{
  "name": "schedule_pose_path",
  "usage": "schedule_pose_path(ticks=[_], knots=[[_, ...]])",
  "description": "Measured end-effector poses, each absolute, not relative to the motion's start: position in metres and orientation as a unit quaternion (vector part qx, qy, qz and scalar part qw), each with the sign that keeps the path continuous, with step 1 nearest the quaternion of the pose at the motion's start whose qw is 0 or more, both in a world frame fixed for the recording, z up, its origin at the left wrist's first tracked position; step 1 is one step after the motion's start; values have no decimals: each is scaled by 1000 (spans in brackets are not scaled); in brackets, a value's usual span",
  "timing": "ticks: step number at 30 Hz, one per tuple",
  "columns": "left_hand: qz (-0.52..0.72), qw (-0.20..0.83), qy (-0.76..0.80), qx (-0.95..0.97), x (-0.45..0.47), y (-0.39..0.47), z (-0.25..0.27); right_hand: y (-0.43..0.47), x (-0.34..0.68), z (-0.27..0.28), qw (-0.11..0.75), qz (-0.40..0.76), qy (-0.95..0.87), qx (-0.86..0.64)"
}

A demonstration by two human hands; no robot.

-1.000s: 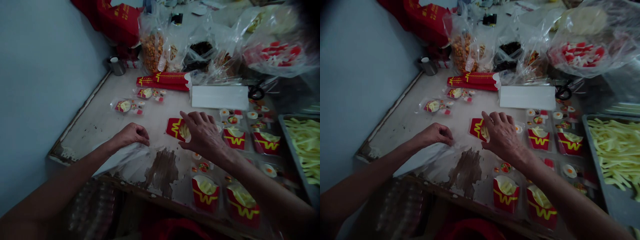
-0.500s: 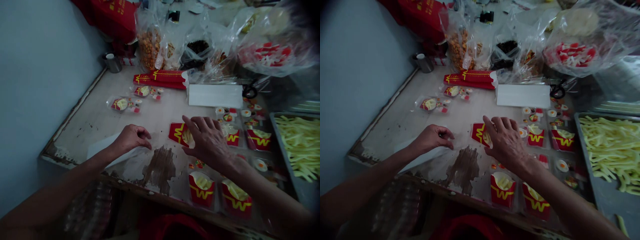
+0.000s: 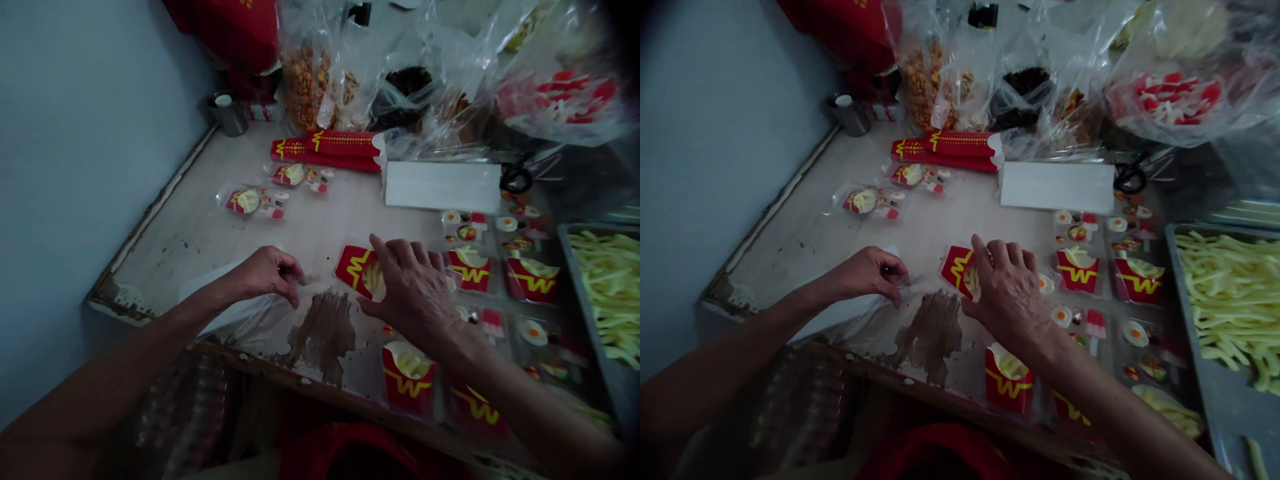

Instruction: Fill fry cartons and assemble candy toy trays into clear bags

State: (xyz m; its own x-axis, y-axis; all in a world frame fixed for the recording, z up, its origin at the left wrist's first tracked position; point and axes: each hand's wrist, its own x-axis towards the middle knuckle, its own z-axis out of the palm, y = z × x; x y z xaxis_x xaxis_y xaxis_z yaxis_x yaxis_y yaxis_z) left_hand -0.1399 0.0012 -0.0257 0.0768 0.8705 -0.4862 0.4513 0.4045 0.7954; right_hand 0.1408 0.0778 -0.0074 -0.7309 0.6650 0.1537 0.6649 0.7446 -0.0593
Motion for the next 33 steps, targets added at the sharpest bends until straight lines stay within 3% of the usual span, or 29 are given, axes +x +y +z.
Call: schedule_pose_path(ticks=[7, 18, 27, 33], knots=[[211, 518, 657, 505, -142, 7, -30, 59, 129, -10, 65, 20, -940, -334], [285, 571, 638, 431, -143, 37, -25, 93, 110, 12, 113, -3, -945, -307], [268, 621, 636, 371, -153, 31, -44, 128, 109, -3, 2, 116, -984, -138], [248, 588, 650, 412, -160, 22, -41, 132, 84, -11, 0, 110, -989, -101]])
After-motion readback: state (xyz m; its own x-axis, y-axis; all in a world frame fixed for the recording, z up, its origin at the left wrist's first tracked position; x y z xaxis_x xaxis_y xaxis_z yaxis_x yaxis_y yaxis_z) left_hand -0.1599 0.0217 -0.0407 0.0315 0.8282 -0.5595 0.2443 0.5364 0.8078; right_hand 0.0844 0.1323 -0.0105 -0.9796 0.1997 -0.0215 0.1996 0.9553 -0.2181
